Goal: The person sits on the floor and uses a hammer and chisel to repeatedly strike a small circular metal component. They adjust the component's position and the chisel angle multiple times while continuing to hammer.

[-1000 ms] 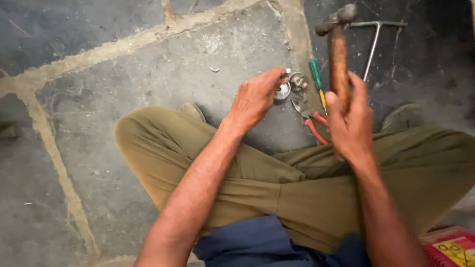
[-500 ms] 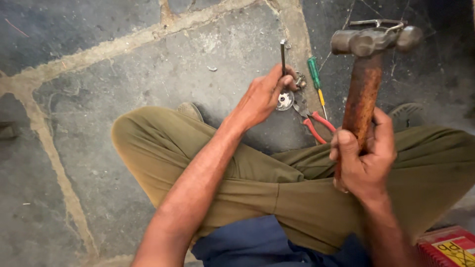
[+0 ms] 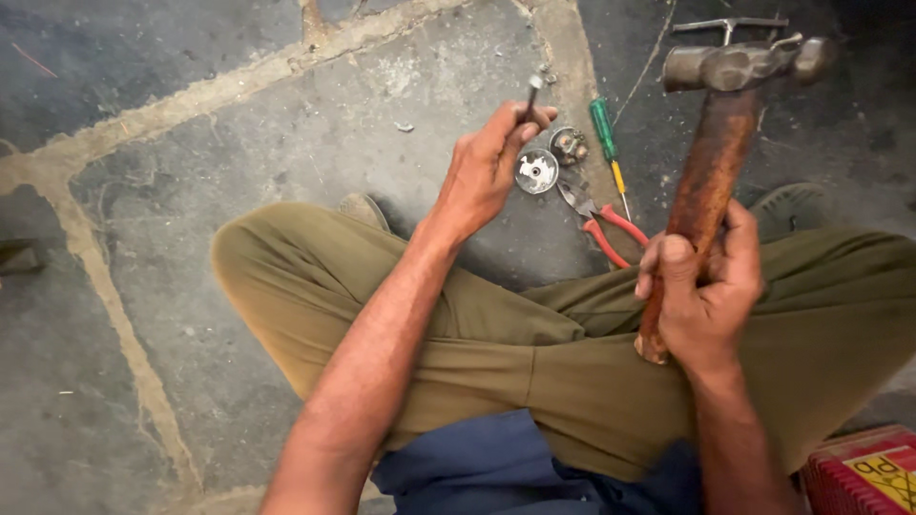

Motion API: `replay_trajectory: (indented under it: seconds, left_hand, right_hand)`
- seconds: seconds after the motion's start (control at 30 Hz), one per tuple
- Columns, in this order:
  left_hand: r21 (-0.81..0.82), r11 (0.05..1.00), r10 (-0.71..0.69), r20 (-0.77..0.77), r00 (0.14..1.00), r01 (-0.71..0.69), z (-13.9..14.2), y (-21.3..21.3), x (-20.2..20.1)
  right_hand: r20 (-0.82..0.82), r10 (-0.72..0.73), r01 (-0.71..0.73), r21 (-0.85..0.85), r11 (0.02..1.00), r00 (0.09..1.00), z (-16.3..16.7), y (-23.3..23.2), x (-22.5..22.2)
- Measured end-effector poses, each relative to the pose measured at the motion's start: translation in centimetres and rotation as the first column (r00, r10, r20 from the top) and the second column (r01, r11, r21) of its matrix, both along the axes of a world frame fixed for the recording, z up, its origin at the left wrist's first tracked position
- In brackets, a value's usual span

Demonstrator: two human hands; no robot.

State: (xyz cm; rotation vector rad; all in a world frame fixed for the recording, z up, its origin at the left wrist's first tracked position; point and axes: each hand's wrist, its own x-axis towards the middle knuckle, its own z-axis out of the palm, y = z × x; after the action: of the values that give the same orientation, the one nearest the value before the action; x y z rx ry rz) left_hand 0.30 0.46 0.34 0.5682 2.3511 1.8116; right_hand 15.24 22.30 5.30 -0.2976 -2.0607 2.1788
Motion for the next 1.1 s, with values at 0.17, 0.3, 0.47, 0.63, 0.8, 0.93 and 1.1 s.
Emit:
replay_trajectory:
  seconds: [0.17,0.3,0.47,0.63,0.8,0.93,1.1]
  left_hand:
    - [-0.083,0.996,-0.014,0.077,0.997,0.021,-0.2,0.1,0.2]
    - [-0.054,0.996,-0.067,0.073,0.995,0.072,-0.5,0.2,0.2]
    - [-0.06,0.995,-0.078,0.009,0.997,0.079,-0.9,0.4,0.2]
    - [-0.104,0.991,-0.084,0.003,0.996,0.084,-1.4,0.5,0.2]
    - [-0.135,0.988,-0.087,-0.063,0.994,0.077,-1.9,0.5,0.4]
    - [-0.087,0.994,-0.076,-0.072,0.994,0.069,-2.2,0.5,0.6]
    - [-0.045,0.997,-0.065,-0.006,0.998,0.065,-2.6,0.5,0.5]
  right_hand:
    - [0.003,0.007,-0.007,-0.008,1.0,1.0,-0.1,-0.1,0.0]
    - [0.035,-0.013,0.012,0.015,1.0,0.999,0.0,-0.2,0.0]
    - [0.033,0.002,-0.001,-0.012,1.0,0.999,-0.1,-0.3,0.0]
    - [0.029,0.02,-0.02,0.003,1.0,0.999,0.1,-0.5,0.1]
    - [0.019,0.024,-0.028,0.279,0.96,1.0,1.8,-0.8,0.9]
    - [-0.001,0.073,-0.062,0.514,0.856,0.997,3.6,-0.4,1.6]
    - [0.025,0.117,-0.111,0.562,0.82,0.993,4.0,0.4,1.5]
